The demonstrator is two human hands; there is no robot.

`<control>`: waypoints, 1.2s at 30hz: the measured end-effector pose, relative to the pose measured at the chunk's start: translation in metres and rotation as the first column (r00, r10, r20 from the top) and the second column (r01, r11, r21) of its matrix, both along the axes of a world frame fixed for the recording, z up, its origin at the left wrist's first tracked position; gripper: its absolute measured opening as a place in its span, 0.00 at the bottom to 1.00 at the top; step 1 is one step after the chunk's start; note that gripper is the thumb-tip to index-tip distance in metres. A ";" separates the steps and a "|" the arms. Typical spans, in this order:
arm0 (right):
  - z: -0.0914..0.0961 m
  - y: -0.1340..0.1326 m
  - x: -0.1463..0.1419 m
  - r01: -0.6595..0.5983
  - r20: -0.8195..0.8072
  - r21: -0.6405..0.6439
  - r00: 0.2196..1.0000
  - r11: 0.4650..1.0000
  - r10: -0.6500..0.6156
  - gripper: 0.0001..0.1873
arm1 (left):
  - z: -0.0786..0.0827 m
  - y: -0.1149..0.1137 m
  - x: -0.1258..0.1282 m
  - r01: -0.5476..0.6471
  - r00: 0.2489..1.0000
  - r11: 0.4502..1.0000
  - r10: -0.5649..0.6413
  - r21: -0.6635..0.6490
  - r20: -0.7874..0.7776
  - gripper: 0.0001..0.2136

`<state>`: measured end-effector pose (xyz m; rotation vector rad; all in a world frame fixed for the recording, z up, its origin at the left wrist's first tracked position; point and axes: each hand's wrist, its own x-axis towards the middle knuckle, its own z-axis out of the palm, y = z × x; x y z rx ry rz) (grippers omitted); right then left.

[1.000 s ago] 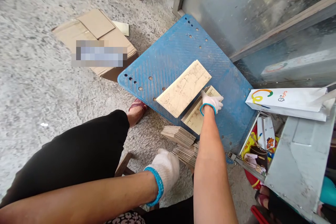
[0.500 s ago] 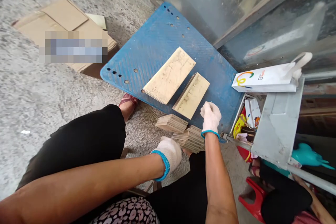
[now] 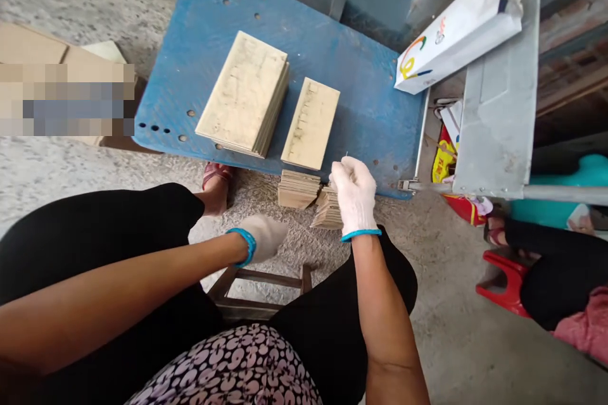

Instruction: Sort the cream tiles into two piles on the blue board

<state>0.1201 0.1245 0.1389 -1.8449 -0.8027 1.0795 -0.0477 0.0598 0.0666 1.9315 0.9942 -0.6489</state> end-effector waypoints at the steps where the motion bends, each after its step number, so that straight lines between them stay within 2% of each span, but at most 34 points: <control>1: 0.002 -0.002 0.004 -0.019 -0.004 -0.015 1.000 1.000 0.019 0.19 | 0.004 0.006 -0.003 0.033 0.997 0.999 -0.032 0.011 -0.070 0.16; 3: 0.005 -0.004 0.013 -0.075 -0.002 -0.032 0.997 0.997 0.075 0.21 | 0.009 0.014 -0.005 0.037 0.982 0.996 -0.021 0.082 -0.190 0.21; 5: 0.008 -0.006 0.025 -0.128 0.024 -0.017 0.991 0.992 0.129 0.23 | 0.006 0.015 -0.001 0.010 0.969 0.980 0.040 0.199 -0.245 0.25; 9: 0.005 -0.005 0.044 -0.182 0.081 0.070 0.981 0.981 0.176 0.24 | -0.014 -0.001 0.014 -0.022 0.956 0.916 0.137 0.401 -0.261 0.35; 13: 0.005 -0.004 0.057 -0.156 0.071 0.105 0.986 0.982 0.149 0.23 | -0.033 -0.018 0.029 -0.045 0.929 0.881 0.210 0.471 -0.306 0.41; 17: 0.013 -0.002 0.069 -0.122 0.074 0.087 0.991 0.989 0.116 0.20 | -0.043 -0.020 0.039 -0.076 0.930 0.823 0.262 0.562 -0.259 0.45; 20: 0.014 0.002 0.075 -0.111 0.078 0.093 0.992 0.989 0.104 0.20 | -0.049 -0.014 0.041 -0.054 0.931 0.806 0.254 0.589 -0.262 0.43; 24: 0.007 0.006 0.082 -0.102 0.071 0.136 0.993 0.985 0.094 0.21 | -0.058 -0.011 0.038 -0.003 0.927 0.817 0.219 0.577 -0.304 0.44; 31: 0.001 0.008 0.090 -0.113 0.110 0.118 0.989 0.987 0.100 0.24 | -0.067 -0.015 0.039 -0.031 0.922 0.826 0.242 0.563 -0.304 0.46; 36: -0.003 0.010 0.090 -0.123 0.136 0.149 0.985 0.981 0.102 0.23 | -0.070 -0.014 0.039 -0.068 0.924 0.835 0.258 0.546 -0.280 0.47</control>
